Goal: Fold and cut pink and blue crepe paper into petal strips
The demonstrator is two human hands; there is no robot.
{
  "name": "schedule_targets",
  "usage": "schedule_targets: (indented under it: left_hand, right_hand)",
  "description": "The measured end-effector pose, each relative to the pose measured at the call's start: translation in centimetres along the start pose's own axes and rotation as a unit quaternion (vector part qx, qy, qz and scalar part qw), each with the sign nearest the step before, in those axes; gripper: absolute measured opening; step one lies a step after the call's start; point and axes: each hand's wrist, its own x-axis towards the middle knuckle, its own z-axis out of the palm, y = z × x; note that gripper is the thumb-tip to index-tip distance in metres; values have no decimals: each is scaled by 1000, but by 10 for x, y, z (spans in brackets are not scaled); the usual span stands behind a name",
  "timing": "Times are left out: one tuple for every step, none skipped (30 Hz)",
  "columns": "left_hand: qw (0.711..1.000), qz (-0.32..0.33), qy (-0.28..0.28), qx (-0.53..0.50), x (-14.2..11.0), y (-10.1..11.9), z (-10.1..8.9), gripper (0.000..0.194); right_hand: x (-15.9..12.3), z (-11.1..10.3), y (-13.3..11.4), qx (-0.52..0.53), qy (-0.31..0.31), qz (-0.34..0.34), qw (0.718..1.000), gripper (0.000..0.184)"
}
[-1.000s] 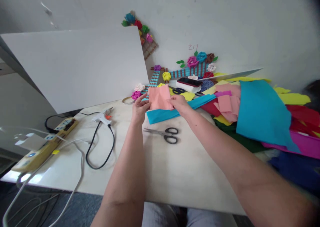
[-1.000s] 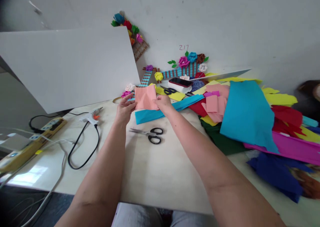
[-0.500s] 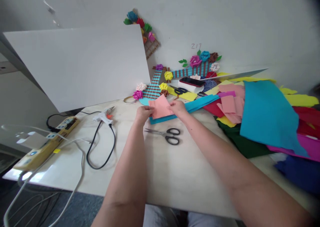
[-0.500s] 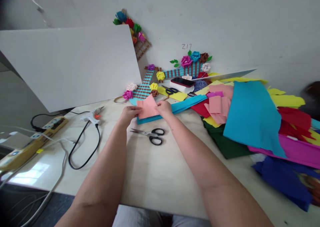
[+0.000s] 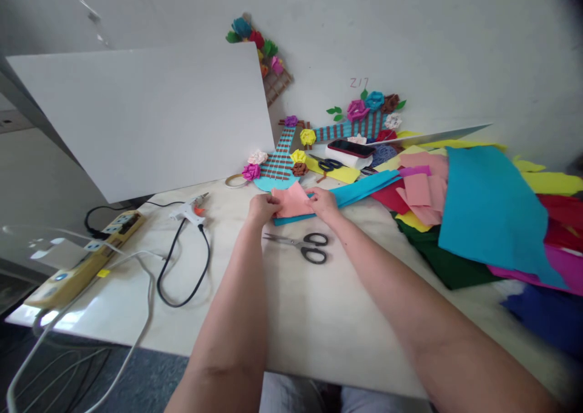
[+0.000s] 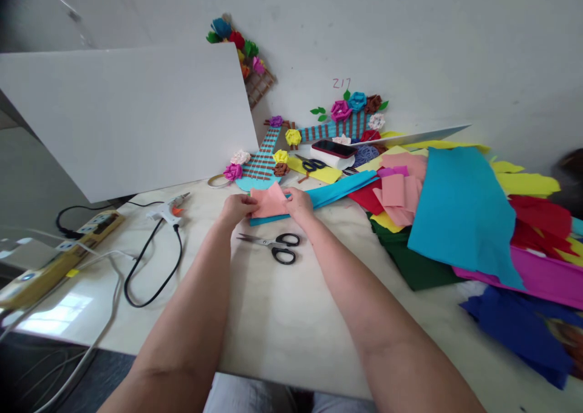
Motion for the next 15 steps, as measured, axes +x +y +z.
schedule_targets:
  left_hand:
    - [1000, -2, -4, 15, -1, 1, 0, 14]
    - [1000, -4, -7, 27, -1, 1, 0, 13]
    - [999, -6, -10, 36, -1, 1, 0, 13]
    - [999, -7, -13, 42, -1, 2, 0, 12]
    - [999, -8, -16, 46, -1, 2, 0, 12]
    - [998, -8, -19, 51, -1, 2, 0, 12]
    - [998, -7, -22, 57, 0, 1, 0, 12]
    - [998, -5, -25, 65, 0, 1, 0, 12]
    - [997, -3, -27, 74, 0, 0, 0, 12]
    - [996, -2, -29, 85, 0, 0, 0, 13]
    - [995, 1, -30, 96, 0, 0, 0, 14]
    - [994, 3, -30, 107, 0, 0, 0, 14]
    - [993, 5, -30, 118, 0, 0, 0, 14]
    - [991, 7, -29, 128, -1, 0, 0, 15]
    - [990, 9, -30, 137, -1, 0, 0, 16]
  right_hand:
    - [0, 1, 1, -6, 6, -4, 1000, 31]
    - [-1, 1, 1, -11, 9, -8, 1000, 30]
    - [-1, 2, 2, -16, 10, -13, 1000, 30]
    - [-2, 2, 3, -20, 10, -18, 1000, 30]
    - [-2, 3, 3, -25, 13, -22, 999, 30]
    - [-3, 3, 3, -31, 17, -26, 999, 30]
    - [-4, 3, 3, -36, 20, -28, 999, 31]
    - [-4, 3, 3, -42, 23, -30, 998, 31]
    - [-5, 3, 3, -46, 24, -29, 998, 32]
    - [-5, 2, 3, -51, 24, -28, 998, 32]
    - [-6, 3, 3, -54, 23, -26, 998, 32]
    - [-6, 3, 3, -58, 23, -25, 998, 32]
    - [-6, 3, 3, -61, 22, -24, 998, 32]
    - [-6, 3, 3, -64, 22, -24, 997, 32]
    - [-6, 3, 3, -67, 22, -24, 997, 32]
